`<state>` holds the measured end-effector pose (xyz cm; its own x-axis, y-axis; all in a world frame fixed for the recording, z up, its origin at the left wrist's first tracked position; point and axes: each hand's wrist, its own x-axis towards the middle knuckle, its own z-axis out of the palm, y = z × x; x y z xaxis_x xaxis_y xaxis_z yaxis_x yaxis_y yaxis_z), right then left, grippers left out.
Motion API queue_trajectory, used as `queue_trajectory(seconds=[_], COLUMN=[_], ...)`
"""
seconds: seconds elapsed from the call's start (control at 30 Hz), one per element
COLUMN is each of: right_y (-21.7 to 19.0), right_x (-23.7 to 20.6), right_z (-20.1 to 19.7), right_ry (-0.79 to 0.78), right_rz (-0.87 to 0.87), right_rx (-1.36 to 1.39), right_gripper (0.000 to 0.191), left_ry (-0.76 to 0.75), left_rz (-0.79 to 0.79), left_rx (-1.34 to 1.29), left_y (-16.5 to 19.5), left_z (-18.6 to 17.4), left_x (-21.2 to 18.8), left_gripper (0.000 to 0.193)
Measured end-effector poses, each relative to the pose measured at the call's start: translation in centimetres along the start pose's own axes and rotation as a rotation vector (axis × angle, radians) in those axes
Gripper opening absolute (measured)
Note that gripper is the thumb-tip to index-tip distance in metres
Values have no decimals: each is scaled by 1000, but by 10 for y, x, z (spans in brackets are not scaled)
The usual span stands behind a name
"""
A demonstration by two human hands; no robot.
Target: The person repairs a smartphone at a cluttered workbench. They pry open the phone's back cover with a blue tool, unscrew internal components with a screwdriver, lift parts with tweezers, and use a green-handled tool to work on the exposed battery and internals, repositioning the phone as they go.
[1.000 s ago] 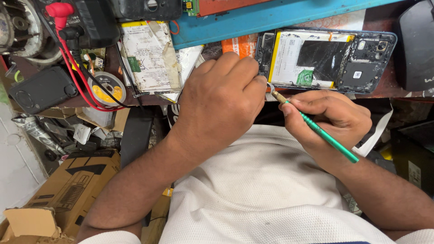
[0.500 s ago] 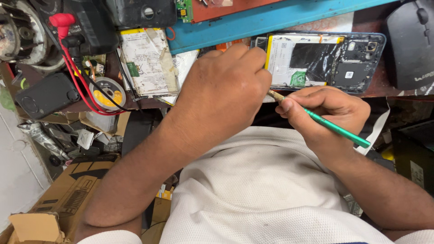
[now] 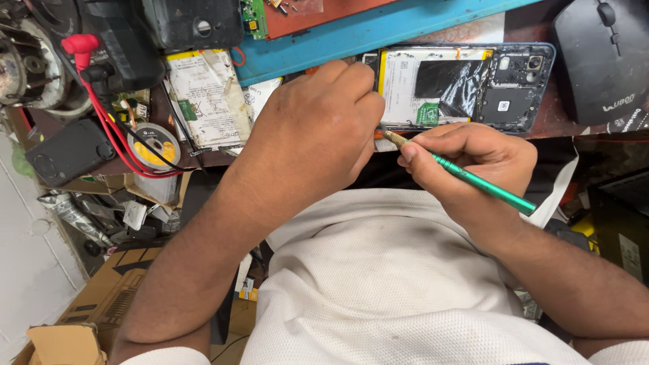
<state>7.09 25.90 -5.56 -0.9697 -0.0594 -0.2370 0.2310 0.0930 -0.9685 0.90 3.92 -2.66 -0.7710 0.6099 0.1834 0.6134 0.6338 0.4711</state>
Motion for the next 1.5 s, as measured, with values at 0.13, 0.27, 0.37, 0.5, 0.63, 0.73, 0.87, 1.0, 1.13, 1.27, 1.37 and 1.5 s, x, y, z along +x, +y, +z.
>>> queue_trajectory(seconds=[0.13, 0.27, 0.37, 0.5, 0.63, 0.73, 0.87, 1.0, 1.13, 1.27, 1.37, 1.5], right_y=[-2, -2, -4, -9, -13, -14, -12, -12, -13, -10, -7, -5], right_x=[-1, 0, 0, 5, 10, 12, 13, 13, 13, 13, 13, 11], right_z=[-1, -2, -5, -14, -22, -25, -24, -27, -29, -30, -32, -32], right_ry=[-11, -12, -25, -65, -116, -141, -131, -133, -144, -156, -155, -146], right_rz=[-26, -33, -178, -417, -415, -399, -408, -409, -399, -433, -444, -454], right_rx=[11, -16, -186, -389, -368, -350, -340, -366, -361, -348, -332, -313], right_gripper=[5, 5, 9, 13, 13, 13, 13, 13, 12, 12, 11, 10], left_ry=[5, 11, 16, 10, 12, 6, -23, -25, -26, -41, -33, -38], left_rz=[55, 78, 67, 79, 83, 79, 70, 70, 71, 79, 93, 96], left_rx=[131, 304, 353, 366, 340, 348, 413, 435, 434, 382, 315, 272], left_y=[0, 2, 3, 4, 5, 8, 13, 16, 16, 12, 9, 9], left_z=[3, 8, 12, 16, 18, 16, 14, 17, 19, 21, 21, 21], left_x=[0, -1, -3, -3, -1, -2, -2, -2, -4, -4, -3, -3], left_gripper=[12, 9, 9, 9, 9, 10, 7, 7, 7, 8, 10, 12])
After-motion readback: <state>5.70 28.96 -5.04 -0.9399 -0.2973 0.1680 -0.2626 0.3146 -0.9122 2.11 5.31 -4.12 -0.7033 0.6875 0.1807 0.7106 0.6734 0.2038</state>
